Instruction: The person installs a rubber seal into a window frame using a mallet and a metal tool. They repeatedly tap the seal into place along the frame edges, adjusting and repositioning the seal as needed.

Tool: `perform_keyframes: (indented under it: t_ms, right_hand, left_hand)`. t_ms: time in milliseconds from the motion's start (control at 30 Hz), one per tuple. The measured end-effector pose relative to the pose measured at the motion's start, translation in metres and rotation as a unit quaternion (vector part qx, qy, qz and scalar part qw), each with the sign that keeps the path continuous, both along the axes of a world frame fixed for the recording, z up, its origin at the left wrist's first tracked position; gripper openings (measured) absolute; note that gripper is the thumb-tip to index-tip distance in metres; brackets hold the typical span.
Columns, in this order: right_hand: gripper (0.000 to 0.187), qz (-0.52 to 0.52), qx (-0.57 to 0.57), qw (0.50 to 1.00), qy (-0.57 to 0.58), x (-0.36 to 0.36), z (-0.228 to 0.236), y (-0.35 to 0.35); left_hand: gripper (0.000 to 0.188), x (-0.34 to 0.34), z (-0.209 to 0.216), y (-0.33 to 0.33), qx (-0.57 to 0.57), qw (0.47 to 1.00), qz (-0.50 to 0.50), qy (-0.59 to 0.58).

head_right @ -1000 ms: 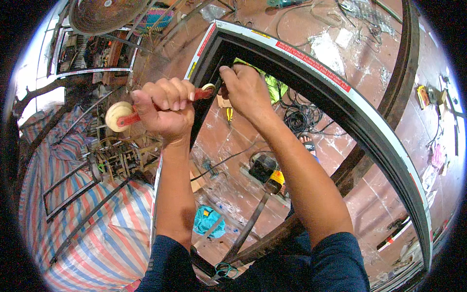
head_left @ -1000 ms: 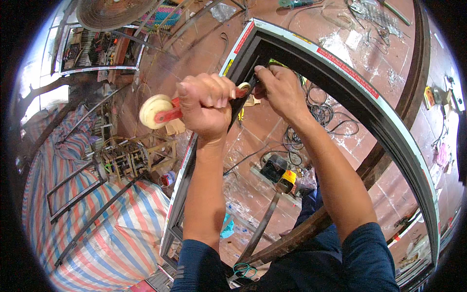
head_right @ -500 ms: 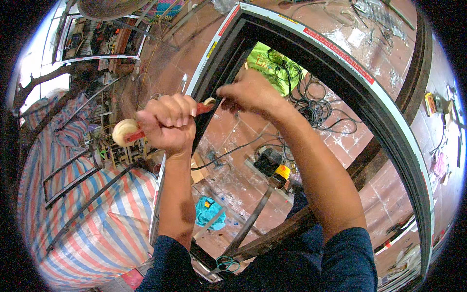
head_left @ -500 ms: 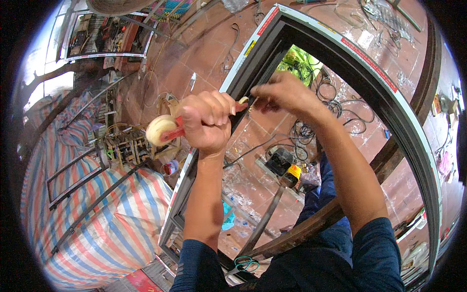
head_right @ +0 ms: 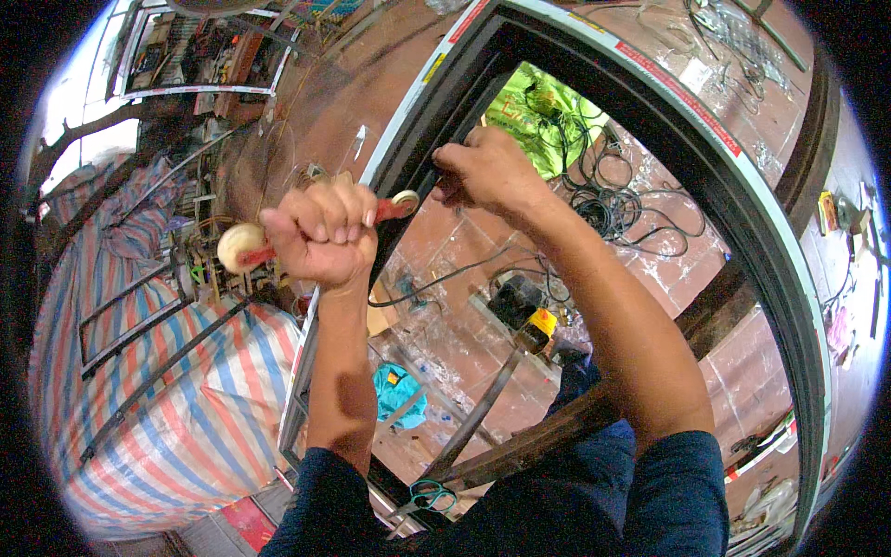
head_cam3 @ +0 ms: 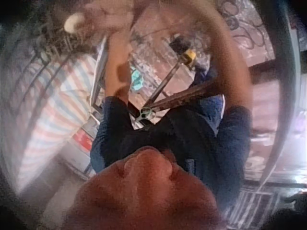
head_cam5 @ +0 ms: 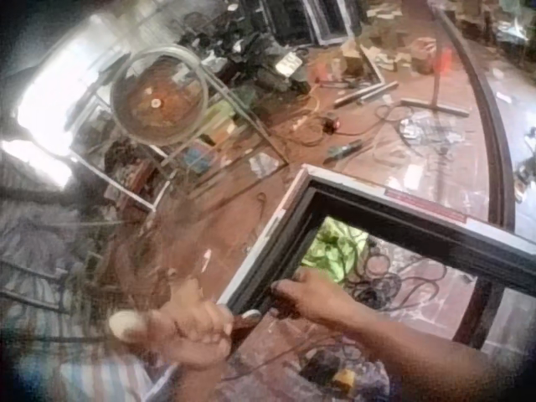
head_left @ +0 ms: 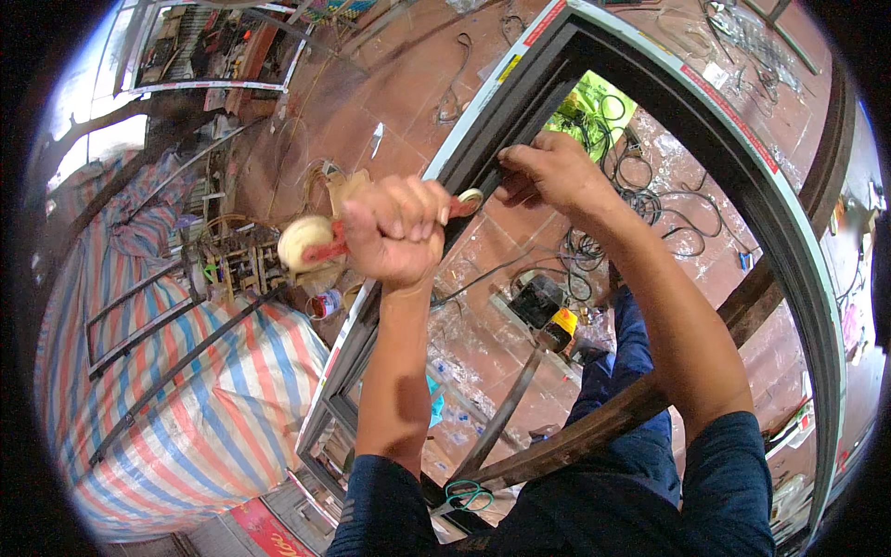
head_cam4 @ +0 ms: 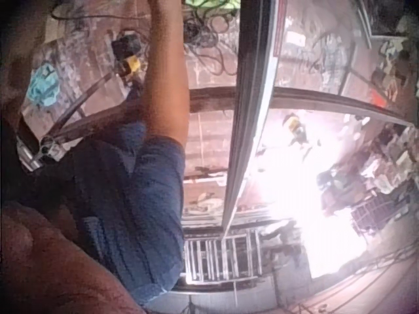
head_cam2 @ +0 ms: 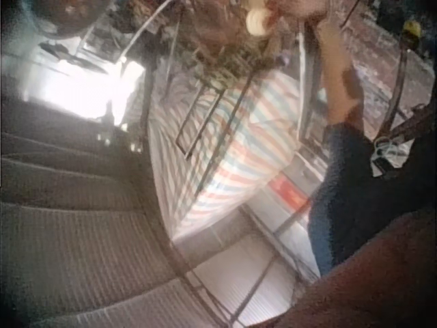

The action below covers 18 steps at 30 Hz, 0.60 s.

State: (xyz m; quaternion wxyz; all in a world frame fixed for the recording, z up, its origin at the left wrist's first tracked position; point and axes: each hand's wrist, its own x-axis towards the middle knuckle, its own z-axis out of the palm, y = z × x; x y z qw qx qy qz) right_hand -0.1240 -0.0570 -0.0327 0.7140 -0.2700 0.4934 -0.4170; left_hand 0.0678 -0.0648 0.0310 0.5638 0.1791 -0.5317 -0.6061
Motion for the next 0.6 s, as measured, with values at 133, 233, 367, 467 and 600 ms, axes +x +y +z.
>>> perform_keyframes:
  t_ms: [133, 233, 367, 467, 600]
  right_hand:
    - [0.032, -0.006, -0.022, 1.0, -0.013, 0.0, -0.007, 0.0]
    - [0.032, -0.005, -0.033, 0.999, -0.006, 0.001, -0.013, 0.0]
    - [0.031, -0.001, -0.011, 1.0, -0.007, 0.0, 0.0, 0.001]
    - [0.031, -0.006, -0.015, 1.0, -0.015, -0.003, 0.002, 0.002]
    - [0.031, 0.031, -0.02, 0.999, 0.001, -0.003, -0.006, -0.001]
  left_hand:
    - [0.053, 0.018, -0.001, 0.011, 0.006, 1.0, 0.004, 0.009]
    - [0.054, 0.033, 0.0, 0.025, 0.013, 0.999, 0.034, -0.006]
    - [0.056, 0.033, 0.0, 0.02, 0.0, 0.999, 0.029, -0.04]
    - [0.056, 0.052, 0.004, 0.034, 0.007, 1.0, 0.022, -0.019]
    - [0.055, 0.059, 0.003, 0.037, 0.004, 0.999, 0.021, -0.034]
